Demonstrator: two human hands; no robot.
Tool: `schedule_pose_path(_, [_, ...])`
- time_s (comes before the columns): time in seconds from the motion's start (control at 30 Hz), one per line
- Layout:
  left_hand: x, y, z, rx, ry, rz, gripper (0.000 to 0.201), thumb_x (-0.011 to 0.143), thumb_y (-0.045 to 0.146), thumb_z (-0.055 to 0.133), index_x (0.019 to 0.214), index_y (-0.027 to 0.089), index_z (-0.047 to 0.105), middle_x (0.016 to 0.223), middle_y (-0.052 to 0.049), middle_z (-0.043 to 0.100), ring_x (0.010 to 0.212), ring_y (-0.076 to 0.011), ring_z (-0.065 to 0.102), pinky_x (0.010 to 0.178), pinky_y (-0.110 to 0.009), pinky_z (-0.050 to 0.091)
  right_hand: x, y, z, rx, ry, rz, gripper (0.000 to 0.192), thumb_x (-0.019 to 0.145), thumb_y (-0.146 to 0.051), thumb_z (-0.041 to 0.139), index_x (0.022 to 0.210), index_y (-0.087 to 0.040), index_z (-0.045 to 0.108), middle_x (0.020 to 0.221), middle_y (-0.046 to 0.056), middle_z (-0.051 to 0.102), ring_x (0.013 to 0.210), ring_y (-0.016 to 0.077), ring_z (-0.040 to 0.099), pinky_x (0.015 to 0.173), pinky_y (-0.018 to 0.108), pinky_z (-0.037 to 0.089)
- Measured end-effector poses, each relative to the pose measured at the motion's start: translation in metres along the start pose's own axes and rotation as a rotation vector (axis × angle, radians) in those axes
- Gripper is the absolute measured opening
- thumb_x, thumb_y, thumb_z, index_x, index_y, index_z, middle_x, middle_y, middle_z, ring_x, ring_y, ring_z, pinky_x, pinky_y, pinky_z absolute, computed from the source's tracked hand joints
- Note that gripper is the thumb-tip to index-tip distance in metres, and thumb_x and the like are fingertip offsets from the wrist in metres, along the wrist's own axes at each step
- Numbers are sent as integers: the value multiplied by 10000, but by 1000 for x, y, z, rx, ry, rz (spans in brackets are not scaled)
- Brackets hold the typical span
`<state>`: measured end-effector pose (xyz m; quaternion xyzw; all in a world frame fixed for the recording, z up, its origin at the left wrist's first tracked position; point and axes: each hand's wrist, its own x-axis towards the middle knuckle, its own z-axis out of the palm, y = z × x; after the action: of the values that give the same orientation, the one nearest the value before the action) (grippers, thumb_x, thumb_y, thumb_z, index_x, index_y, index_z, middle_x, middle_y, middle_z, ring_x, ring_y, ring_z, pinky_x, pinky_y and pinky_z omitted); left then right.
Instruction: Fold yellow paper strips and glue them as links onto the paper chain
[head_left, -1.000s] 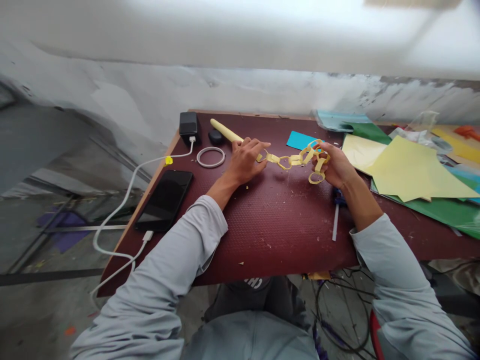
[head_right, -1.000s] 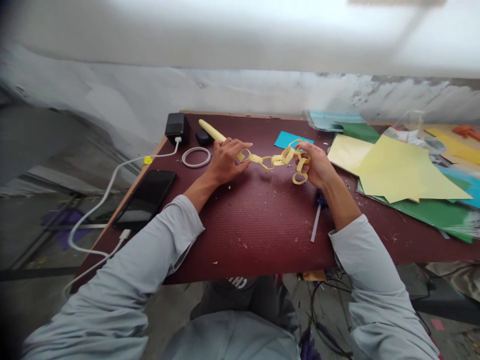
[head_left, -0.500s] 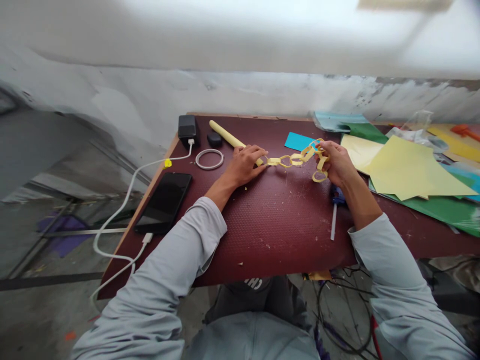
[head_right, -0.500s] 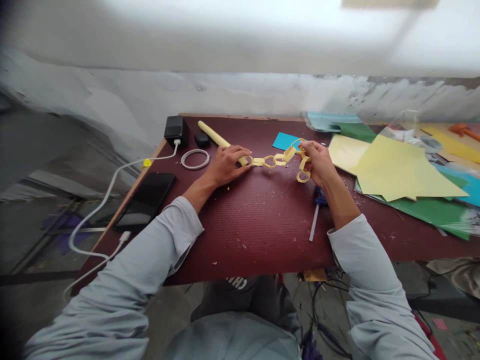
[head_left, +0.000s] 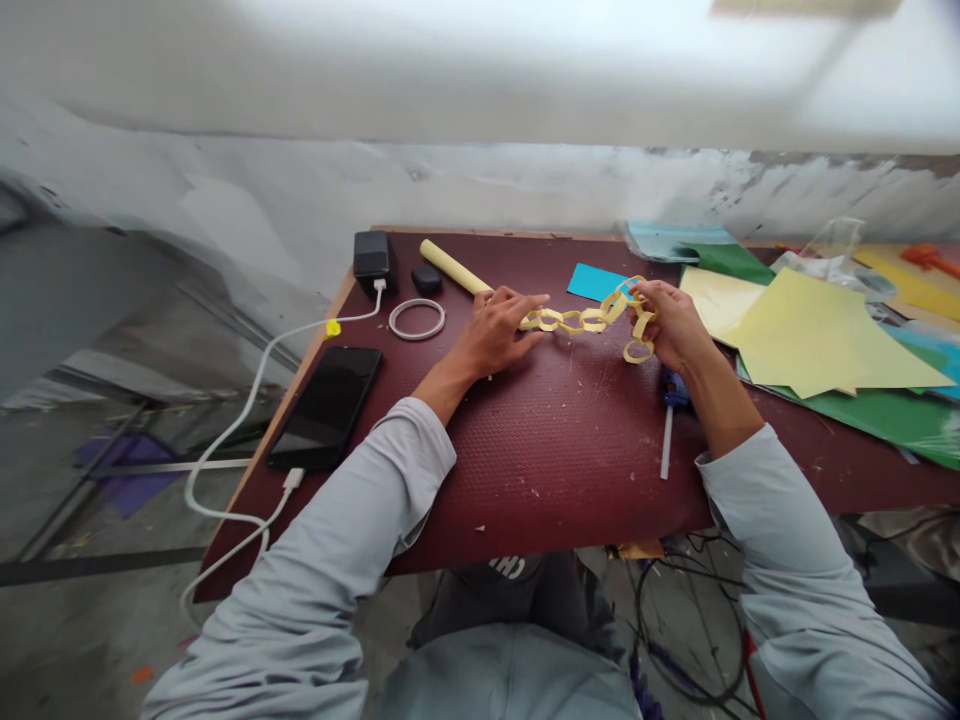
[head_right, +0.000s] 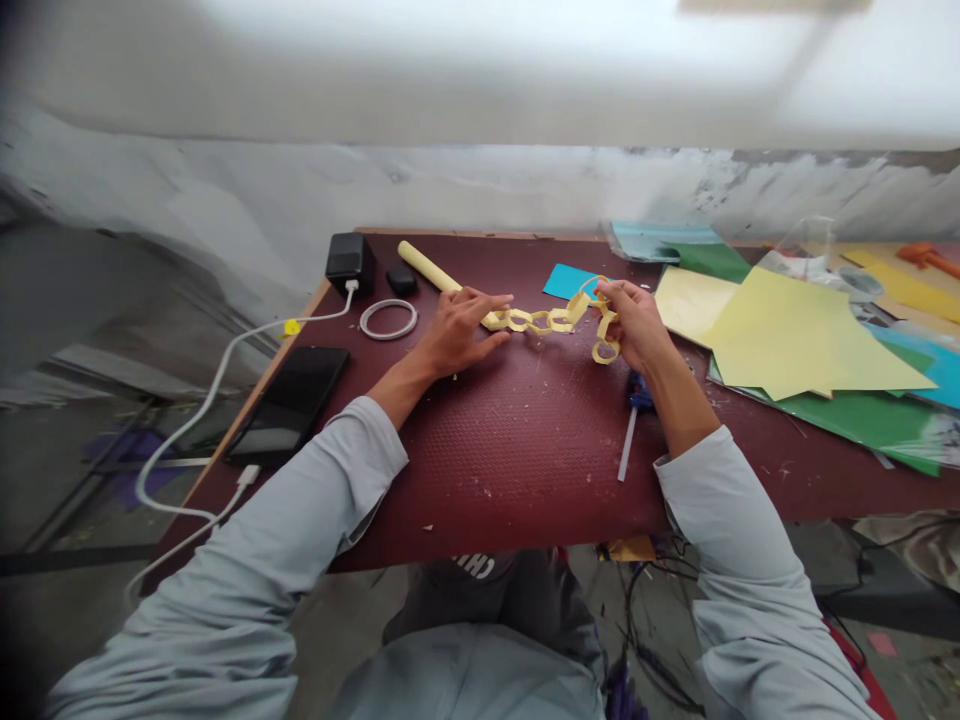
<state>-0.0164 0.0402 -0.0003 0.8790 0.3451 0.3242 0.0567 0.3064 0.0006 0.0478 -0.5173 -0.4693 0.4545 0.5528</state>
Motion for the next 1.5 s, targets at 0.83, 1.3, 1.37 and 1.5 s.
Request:
schedule_pose_path(0.83, [17, 63, 41, -211, 141, 203, 1099, 1027, 296, 637, 1805, 271, -138, 1589, -133, 673, 1473, -318, 565, 1259, -540, 322, -6, -9, 6, 33, 5, 21, 317, 847, -492, 871, 905, -237, 692, 757, 35, 673, 531, 96, 454, 426, 229, 195])
schedule_pose_path(1.3, [34, 79, 43, -276, 225, 243, 957, 1113, 490, 559, 1805, 314, -78, 1621, -148, 636, 1478, -341, 541, 1234, -579, 363, -15, -14, 14, 68, -78, 18, 466, 831, -636, 922, 892, -240, 685, 765, 26, 654, 588, 106, 530, 416, 224, 205])
schedule_pose_path(1.37, [34, 78, 43, -282, 217, 249, 955, 1116, 481, 561, 1804, 319, -80, 1582, -137, 670, 1468, -336, 546, 1227, -582, 367, -16, -13, 15, 60, -86, 23, 462, 834, -634, 924, 898, -237, 697, 761, 26, 651, 586, 103, 522, 419, 225, 206])
schedule_pose_path(1.5, [31, 76, 41, -272, 245, 248, 948, 1113, 461, 573, 1809, 327, -56, 1572, -127, 674, 1442, -334, 547, 1214, -575, 381, -18, -13, 16, 21, -149, 35, 449, 880, -653, 883, 946, -237, 730, 789, 42, 685, 599, 110, 533, 425, 234, 231])
